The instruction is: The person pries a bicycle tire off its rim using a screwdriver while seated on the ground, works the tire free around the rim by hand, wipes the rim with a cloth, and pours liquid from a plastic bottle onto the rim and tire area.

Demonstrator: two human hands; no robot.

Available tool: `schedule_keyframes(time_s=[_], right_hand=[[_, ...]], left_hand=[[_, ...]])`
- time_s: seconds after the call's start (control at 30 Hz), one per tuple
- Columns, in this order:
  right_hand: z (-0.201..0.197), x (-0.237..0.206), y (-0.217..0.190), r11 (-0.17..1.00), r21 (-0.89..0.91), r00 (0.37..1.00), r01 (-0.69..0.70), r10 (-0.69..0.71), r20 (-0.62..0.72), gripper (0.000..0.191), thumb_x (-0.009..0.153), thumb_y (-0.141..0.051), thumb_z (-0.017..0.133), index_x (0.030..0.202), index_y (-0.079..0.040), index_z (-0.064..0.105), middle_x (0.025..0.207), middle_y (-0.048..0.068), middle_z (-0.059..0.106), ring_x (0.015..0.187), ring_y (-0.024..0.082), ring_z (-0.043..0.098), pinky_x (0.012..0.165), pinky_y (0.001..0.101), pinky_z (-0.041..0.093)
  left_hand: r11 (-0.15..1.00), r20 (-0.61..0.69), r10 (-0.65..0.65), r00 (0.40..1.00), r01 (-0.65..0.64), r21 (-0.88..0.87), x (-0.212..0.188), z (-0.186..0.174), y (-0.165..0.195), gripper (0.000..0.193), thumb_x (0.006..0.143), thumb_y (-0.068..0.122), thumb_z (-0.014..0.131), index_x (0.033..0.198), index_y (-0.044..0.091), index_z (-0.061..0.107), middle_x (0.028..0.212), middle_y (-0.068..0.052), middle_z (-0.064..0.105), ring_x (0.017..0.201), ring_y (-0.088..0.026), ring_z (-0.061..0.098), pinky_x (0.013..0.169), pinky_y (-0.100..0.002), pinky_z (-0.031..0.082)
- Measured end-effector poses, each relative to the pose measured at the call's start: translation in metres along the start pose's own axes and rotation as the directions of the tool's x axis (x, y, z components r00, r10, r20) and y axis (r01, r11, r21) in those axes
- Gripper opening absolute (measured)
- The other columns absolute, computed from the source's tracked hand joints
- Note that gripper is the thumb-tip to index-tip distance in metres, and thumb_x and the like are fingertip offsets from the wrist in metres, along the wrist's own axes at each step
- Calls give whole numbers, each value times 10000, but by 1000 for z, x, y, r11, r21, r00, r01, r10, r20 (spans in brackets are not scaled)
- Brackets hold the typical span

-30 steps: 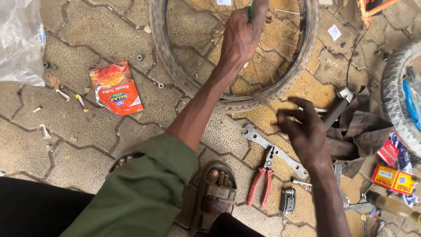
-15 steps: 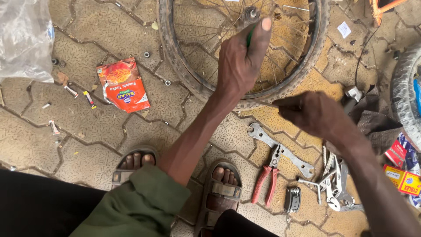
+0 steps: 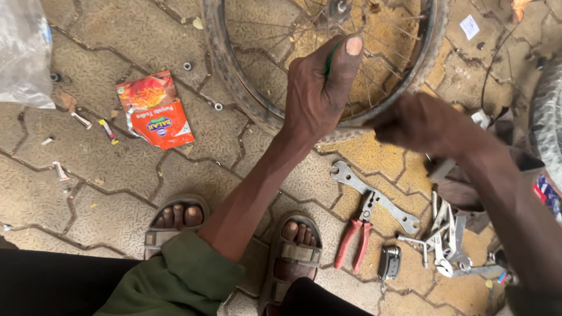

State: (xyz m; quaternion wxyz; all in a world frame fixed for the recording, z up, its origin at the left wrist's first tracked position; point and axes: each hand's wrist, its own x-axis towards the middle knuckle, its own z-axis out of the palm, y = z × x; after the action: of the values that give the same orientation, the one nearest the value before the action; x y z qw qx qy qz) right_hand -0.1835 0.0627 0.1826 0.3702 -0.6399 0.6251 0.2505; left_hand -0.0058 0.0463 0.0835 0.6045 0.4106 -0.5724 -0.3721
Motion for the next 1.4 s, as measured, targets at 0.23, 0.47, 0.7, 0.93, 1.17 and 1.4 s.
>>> schedule_keyframes(time_s=[0.23,0.47,0.7,0.93,1.17,1.4], right_hand=[[68,-4,-7,921,-379,972,87,-162,-173,336,996,-175,542,1301,-113,669,817,175,722,592,267,654,548,437,585],[231,-11,-11,928,-367,659,-71,-233,-715,591,941,-2,583,1519,-39,467,815,125,632,377,58,405,251,248,334],[259,18,12,958,-286,486,14,-257,-835,565,1000,27,564,1548,-89,489,811,98,630,414,43,351,268,209,304],[239,3,1,994,-102,678,-32,-53,-733,473,983,-79,589,1453,-127,579,787,88,656,382,73,428,238,231,362],[223,2,-23,991,-127,509,34,-127,-851,506,979,-77,614,1482,-118,592,766,46,652,427,108,468,327,281,401],[206,-2,-14,992,-44,799,-115,66,-598,454,1022,-118,593,1462,-233,593,754,75,663,369,146,501,285,305,418]], left_hand=[[995,-18,-86,996,85,-52,-4,-6,19,641,1119,670,325,818,135,512,557,31,378,474,-77,404,439,-317,304],[989,-35,-23,999,18,-146,-13,-11,21,645,1096,706,298,757,168,410,609,58,364,477,-61,401,416,-301,287],[986,32,-68,997,72,-148,-17,-9,9,691,1062,766,249,724,181,397,555,42,369,457,-74,377,414,-310,298],[979,15,-52,999,54,-195,-15,-1,6,720,1016,801,271,688,185,449,565,48,408,481,-80,411,421,-315,335],[983,80,-100,992,111,-149,-17,-11,12,718,1040,799,292,707,175,418,582,36,378,479,-89,381,456,-328,281],[977,64,-97,993,107,-182,-4,-5,0,737,991,827,254,688,179,436,563,40,405,495,-85,402,450,-326,351]])
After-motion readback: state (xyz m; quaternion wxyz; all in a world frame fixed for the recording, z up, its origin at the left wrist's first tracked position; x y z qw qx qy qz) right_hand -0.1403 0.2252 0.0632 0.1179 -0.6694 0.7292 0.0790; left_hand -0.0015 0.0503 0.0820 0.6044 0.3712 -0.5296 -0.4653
